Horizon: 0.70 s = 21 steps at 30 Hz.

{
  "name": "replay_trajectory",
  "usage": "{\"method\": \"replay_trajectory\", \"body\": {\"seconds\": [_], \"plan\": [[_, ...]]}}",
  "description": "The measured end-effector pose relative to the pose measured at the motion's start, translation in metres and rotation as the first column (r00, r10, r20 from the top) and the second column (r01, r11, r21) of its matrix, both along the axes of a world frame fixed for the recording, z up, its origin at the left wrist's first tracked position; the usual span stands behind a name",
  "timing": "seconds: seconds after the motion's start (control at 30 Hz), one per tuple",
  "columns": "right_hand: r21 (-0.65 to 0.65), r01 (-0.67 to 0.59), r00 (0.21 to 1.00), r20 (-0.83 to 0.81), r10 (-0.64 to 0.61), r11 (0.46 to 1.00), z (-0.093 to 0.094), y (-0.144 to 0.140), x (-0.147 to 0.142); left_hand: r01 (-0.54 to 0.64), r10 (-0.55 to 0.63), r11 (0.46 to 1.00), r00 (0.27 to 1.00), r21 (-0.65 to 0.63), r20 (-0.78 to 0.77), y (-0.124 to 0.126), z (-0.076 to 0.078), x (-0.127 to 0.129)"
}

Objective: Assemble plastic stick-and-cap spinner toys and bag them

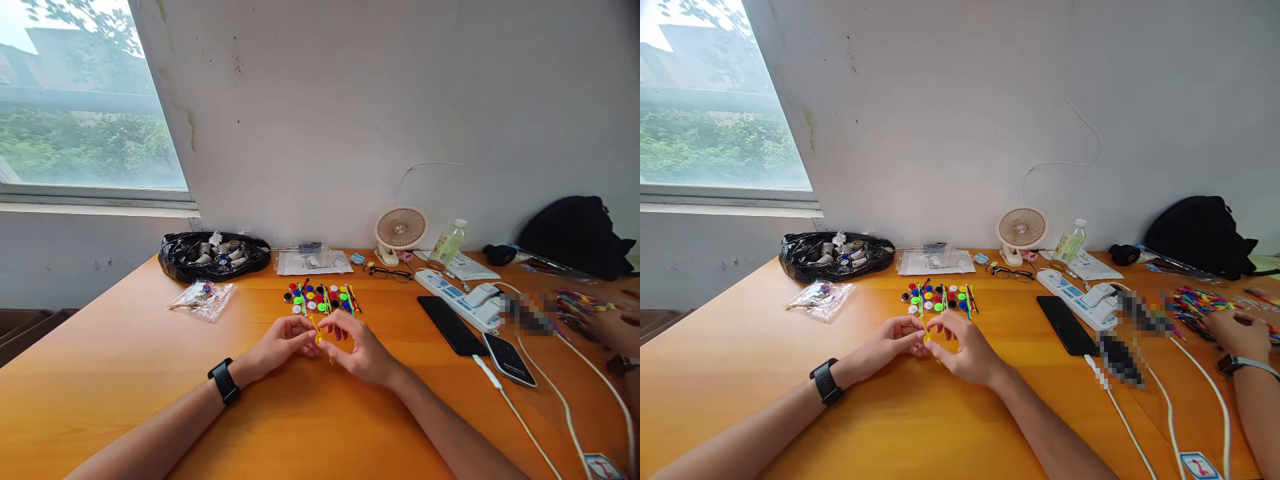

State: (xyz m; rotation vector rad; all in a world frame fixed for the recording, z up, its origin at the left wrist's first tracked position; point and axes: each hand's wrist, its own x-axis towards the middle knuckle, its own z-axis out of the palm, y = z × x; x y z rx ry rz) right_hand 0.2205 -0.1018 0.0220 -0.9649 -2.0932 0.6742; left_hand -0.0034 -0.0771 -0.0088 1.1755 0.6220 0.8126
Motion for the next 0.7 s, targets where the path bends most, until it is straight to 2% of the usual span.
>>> {"method": "replay_trajectory", "body": {"seconds": [0.1, 0.27, 0.33, 0.4, 0.43, 0.47, 0.53, 0.6, 0.63, 0.7], "plan": [[-0.084, -0.045, 0.999, 0.019, 0.047, 0.995, -0.004, -0.001, -0.002, 0.019, -0.019, 1.000, 1.000, -0.004, -0.022, 0.001, -0.001, 0.001], [-0.208, -0.080, 0.996, -0.062, 0.069, 0.975, -0.007, 0.000, -0.004, 0.046, -0.043, 0.998, 0.995, 0.034, -0.087, 0.001, -0.003, 0.003], [-0.200, -0.065, 0.996, -0.074, 0.051, 0.978, -0.007, 0.003, -0.002, 0.034, -0.021, 0.995, 0.991, 0.097, -0.129, -0.001, -0.003, 0.003], [-0.150, 0.010, 0.998, -0.066, -0.020, 0.989, -0.005, 0.008, 0.004, -0.023, 0.082, 0.964, 0.973, 0.264, -0.216, -0.002, -0.001, 0.000], [-0.109, 0.071, 0.996, -0.052, -0.077, 0.991, -0.005, 0.012, 0.009, -0.061, 0.175, 0.920, 0.948, 0.387, -0.267, -0.002, -0.001, -0.002], [-0.056, 0.143, 0.989, -0.032, -0.145, 0.988, -0.004, 0.017, 0.016, -0.090, 0.284, 0.852, 0.907, 0.515, -0.310, -0.002, 0.000, -0.005], [0.080, 0.293, 0.956, 0.012, -0.294, 0.953, 0.000, 0.026, 0.032, -0.097, 0.482, 0.684, 0.804, 0.723, -0.348, 0.002, 0.002, -0.011], [0.215, 0.426, 0.898, 0.023, -0.440, 0.879, 0.004, 0.034, 0.050, -0.043, 0.588, 0.549, 0.729, 0.835, -0.349, 0.007, 0.003, -0.017], [0.259, 0.486, 0.863, 0.010, -0.506, 0.834, 0.006, 0.038, 0.059, -0.006, 0.614, 0.506, 0.705, 0.863, -0.355, 0.010, 0.003, -0.020], [0.303, 0.565, 0.806, -0.005, -0.592, 0.767, 0.009, 0.043, 0.075, 0.065, 0.645, 0.454, 0.663, 0.889, -0.379, 0.016, 0.002, -0.023]]}}
